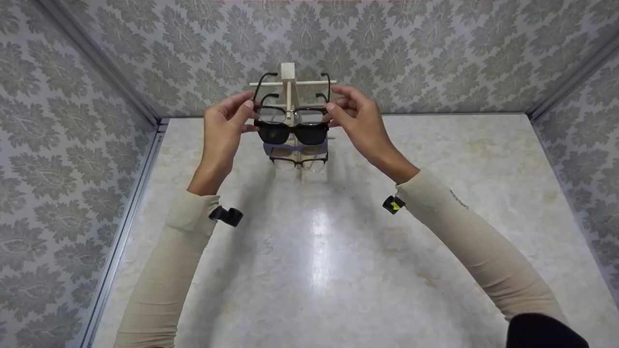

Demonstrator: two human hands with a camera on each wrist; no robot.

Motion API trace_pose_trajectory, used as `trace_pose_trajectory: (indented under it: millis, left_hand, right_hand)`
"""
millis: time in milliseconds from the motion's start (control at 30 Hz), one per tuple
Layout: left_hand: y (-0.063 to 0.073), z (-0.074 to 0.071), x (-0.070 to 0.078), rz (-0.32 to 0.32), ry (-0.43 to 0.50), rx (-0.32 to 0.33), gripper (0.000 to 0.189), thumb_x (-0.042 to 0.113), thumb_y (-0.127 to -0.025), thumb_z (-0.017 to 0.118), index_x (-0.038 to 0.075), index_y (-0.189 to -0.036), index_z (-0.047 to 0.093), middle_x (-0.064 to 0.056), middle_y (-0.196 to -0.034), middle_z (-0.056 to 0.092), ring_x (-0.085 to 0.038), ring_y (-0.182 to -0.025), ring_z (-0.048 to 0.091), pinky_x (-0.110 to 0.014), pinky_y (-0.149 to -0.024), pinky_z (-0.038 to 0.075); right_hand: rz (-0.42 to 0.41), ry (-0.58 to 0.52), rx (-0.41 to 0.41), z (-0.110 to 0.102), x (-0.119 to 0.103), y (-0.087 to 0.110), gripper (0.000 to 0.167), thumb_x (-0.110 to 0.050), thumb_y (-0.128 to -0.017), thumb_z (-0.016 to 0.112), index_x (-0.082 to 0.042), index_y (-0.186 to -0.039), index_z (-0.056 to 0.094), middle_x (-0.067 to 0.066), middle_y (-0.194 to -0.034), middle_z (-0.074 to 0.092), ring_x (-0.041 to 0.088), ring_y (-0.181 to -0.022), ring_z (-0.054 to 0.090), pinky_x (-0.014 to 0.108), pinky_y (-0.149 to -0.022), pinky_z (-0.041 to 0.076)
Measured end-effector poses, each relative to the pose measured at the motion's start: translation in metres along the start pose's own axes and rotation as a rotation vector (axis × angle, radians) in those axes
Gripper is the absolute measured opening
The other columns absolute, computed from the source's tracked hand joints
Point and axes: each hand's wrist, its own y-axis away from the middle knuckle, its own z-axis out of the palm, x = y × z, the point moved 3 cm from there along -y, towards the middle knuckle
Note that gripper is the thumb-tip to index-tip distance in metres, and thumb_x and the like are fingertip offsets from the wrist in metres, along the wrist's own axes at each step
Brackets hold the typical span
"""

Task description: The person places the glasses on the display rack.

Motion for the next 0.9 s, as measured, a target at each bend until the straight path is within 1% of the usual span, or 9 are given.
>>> trace_pose_trajectory:
  millis: [100,233,300,400,533,667,767,833,900]
  left_hand:
    - [0.003,-0.002,-0.002,0.015,-0.042,0.017,0.042,0.02,-0.115,0.061,-0.005,-0.149,0.064,-0.022,-0.133,0.07,-0.028,-0.109,0.069,-0.031,-0.084,0.065]
    - [0.009,-0.008,-0.005,0.026,-0.076,0.028,0.042,0.022,-0.115,0.061,-0.003,-0.148,0.065,-0.018,-0.134,0.072,-0.031,-0.113,0.069,-0.033,-0.085,0.065]
    - [0.013,-0.01,-0.007,0.025,-0.092,0.027,0.041,0.022,-0.115,0.061,-0.003,-0.148,0.065,-0.019,-0.134,0.072,-0.031,-0.113,0.069,-0.033,-0.085,0.064]
    - [0.018,-0.012,-0.009,0.021,-0.126,0.015,0.042,0.022,-0.115,0.062,-0.004,-0.148,0.064,-0.021,-0.135,0.071,-0.028,-0.111,0.069,-0.032,-0.085,0.064]
    - [0.024,-0.01,-0.014,0.022,-0.171,-0.006,0.04,0.021,-0.114,0.063,-0.005,-0.146,0.066,-0.021,-0.131,0.072,-0.025,-0.108,0.07,-0.03,-0.084,0.064]
    - [0.032,-0.006,-0.024,0.034,-0.208,-0.023,0.041,0.02,-0.113,0.065,-0.003,-0.146,0.065,-0.019,-0.127,0.072,-0.025,-0.108,0.071,-0.029,-0.081,0.064]
    - [0.039,-0.002,-0.031,0.043,-0.233,-0.039,0.042,0.02,-0.113,0.065,-0.003,-0.148,0.064,-0.017,-0.126,0.072,-0.025,-0.11,0.071,-0.028,-0.079,0.064]
    - [0.043,0.0,-0.036,0.045,-0.255,-0.047,0.043,0.02,-0.113,0.064,-0.003,-0.149,0.063,-0.016,-0.127,0.072,-0.024,-0.111,0.071,-0.027,-0.079,0.064]
    - [0.049,0.001,-0.041,0.041,-0.28,-0.051,0.042,0.02,-0.114,0.064,-0.002,-0.15,0.063,-0.016,-0.128,0.072,-0.024,-0.113,0.071,-0.026,-0.079,0.064]
  right_hand:
    - [-0.007,0.012,0.01,-0.008,0.004,0.004,0.045,-0.013,-0.114,0.063,0.001,-0.156,0.056,0.016,-0.119,0.074,0.028,-0.104,0.075,0.041,-0.096,0.064]
    - [-0.002,0.03,0.02,-0.02,0.01,0.012,0.043,-0.014,-0.115,0.062,0.001,-0.155,0.057,0.016,-0.12,0.073,0.028,-0.106,0.075,0.038,-0.096,0.064]
    - [0.005,0.036,0.027,-0.027,0.014,0.016,0.042,-0.015,-0.115,0.061,0.001,-0.154,0.058,0.015,-0.12,0.073,0.027,-0.107,0.075,0.037,-0.095,0.064]
    - [0.011,0.04,0.037,-0.037,0.02,0.024,0.041,-0.015,-0.115,0.061,0.002,-0.153,0.058,0.017,-0.122,0.072,0.026,-0.107,0.074,0.037,-0.095,0.064]
    - [0.022,0.06,0.044,-0.049,0.029,0.036,0.041,-0.016,-0.115,0.061,0.001,-0.153,0.059,0.021,-0.125,0.071,0.026,-0.108,0.074,0.035,-0.094,0.064]
    - [0.037,0.07,0.06,-0.059,0.04,0.048,0.041,-0.016,-0.115,0.062,0.002,-0.151,0.059,0.025,-0.127,0.069,0.025,-0.108,0.073,0.033,-0.093,0.064]
    - [0.045,0.069,0.07,-0.067,0.048,0.057,0.041,-0.015,-0.115,0.062,0.003,-0.151,0.059,0.026,-0.127,0.069,0.025,-0.108,0.074,0.032,-0.093,0.064]
    - [0.05,0.078,0.077,-0.073,0.053,0.062,0.041,-0.015,-0.115,0.062,0.003,-0.151,0.059,0.025,-0.127,0.069,0.024,-0.108,0.074,0.032,-0.093,0.064]
    - [0.06,0.091,0.085,-0.078,0.057,0.067,0.041,-0.016,-0.115,0.062,0.003,-0.151,0.059,0.021,-0.126,0.071,0.023,-0.108,0.074,0.031,-0.093,0.064]
